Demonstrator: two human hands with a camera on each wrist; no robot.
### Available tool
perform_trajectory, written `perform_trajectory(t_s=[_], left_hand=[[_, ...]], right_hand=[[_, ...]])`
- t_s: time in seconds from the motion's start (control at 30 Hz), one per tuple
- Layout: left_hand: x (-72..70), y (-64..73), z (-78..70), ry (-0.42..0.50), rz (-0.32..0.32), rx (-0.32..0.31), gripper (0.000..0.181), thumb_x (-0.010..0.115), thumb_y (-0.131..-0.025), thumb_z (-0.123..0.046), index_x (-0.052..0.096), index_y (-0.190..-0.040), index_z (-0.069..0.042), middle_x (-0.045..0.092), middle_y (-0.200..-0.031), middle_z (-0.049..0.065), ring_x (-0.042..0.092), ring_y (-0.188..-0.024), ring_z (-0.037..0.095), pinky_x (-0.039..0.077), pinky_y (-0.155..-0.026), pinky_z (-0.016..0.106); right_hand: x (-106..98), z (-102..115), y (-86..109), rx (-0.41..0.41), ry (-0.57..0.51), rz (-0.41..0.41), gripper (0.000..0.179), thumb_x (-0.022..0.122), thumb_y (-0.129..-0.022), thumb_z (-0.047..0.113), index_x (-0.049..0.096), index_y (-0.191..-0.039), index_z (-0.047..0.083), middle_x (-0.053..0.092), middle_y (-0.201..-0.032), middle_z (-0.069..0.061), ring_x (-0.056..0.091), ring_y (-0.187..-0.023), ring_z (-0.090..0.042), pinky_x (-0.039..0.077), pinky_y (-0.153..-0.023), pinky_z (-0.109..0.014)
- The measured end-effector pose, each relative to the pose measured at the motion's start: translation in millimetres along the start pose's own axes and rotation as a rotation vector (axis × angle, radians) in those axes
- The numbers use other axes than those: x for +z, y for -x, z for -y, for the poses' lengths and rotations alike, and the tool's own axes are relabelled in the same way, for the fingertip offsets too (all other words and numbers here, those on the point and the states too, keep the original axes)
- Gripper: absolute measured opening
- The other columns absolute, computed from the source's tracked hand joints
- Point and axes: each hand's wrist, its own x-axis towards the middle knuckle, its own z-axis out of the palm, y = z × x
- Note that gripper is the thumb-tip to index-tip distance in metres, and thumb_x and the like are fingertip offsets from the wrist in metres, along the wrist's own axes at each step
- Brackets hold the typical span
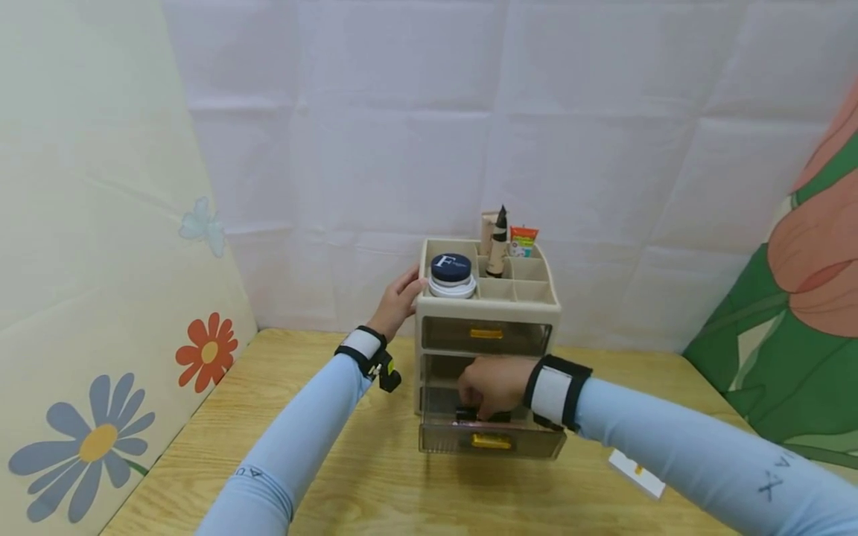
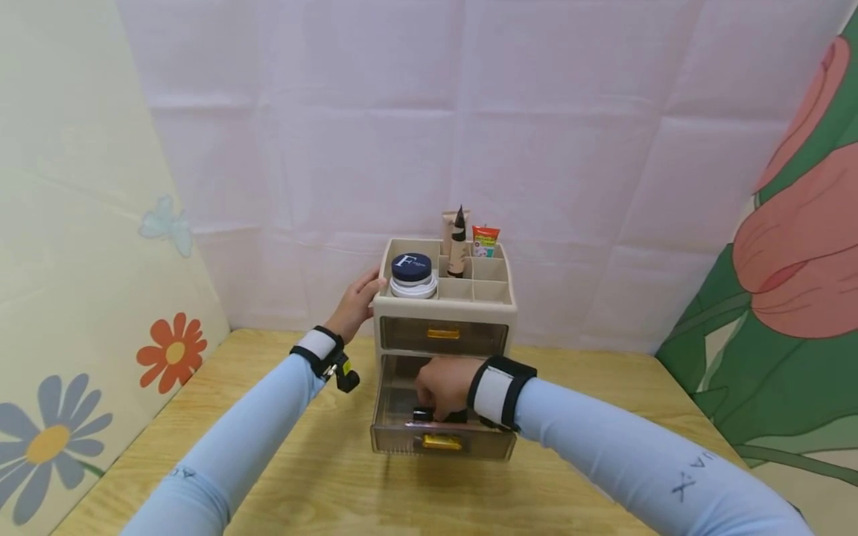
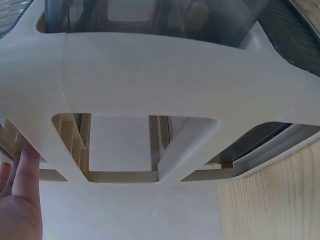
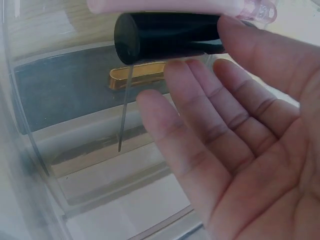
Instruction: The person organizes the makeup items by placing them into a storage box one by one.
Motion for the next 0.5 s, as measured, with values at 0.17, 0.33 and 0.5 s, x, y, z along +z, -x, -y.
perform_trajectory(t_s=[0.17, 0.33, 0.5], left_hand=[[-1.1, -0.5, 0.6, 0.005, 0.003, -0.005, 0.056, 0.046, -0.101, -0.024, 0.031, -0.153, -0.009, 0.035, -0.153, 0.013, 0.042, -0.132, 0.031, 0.043, -0.101, 0.048], [-1.6, -0.7, 1.5, 0.009, 0.008, -0.006, 0.058, 0.047, -0.099, -0.025, 0.031, -0.152, -0.009, 0.036, -0.152, 0.014, 0.042, -0.131, 0.032, 0.043, -0.101, 0.048], [-1.2, -0.6, -1.0, 0.002, 0.008, -0.018, 0.057, 0.047, -0.100, -0.026, 0.032, -0.152, -0.009, 0.036, -0.152, 0.013, 0.042, -0.132, 0.031, 0.043, -0.101, 0.048]], right_hand=[[-5.6, 1.7, 2.9, -0.007, 0.004, -0.001, 0.019, 0.081, -0.077, 0.010, 0.071, -0.093, 0.013, 0.064, -0.085, 0.007, 0.060, -0.079, -0.009, 0.052, -0.073, -0.027], [-22.3, 5.0, 14.9, -0.008, -0.035, -0.016, 0.022, 0.079, -0.079, 0.007, 0.071, -0.099, 0.012, 0.066, -0.089, 0.005, 0.061, -0.083, -0.010, 0.053, -0.075, -0.030], [-42.2, 4.0, 33.0, -0.025, -0.079, -0.071, 0.025, 0.078, -0.080, 0.007, 0.069, -0.103, 0.009, 0.068, -0.096, 0.000, 0.063, -0.087, -0.013, 0.054, -0.078, -0.033]])
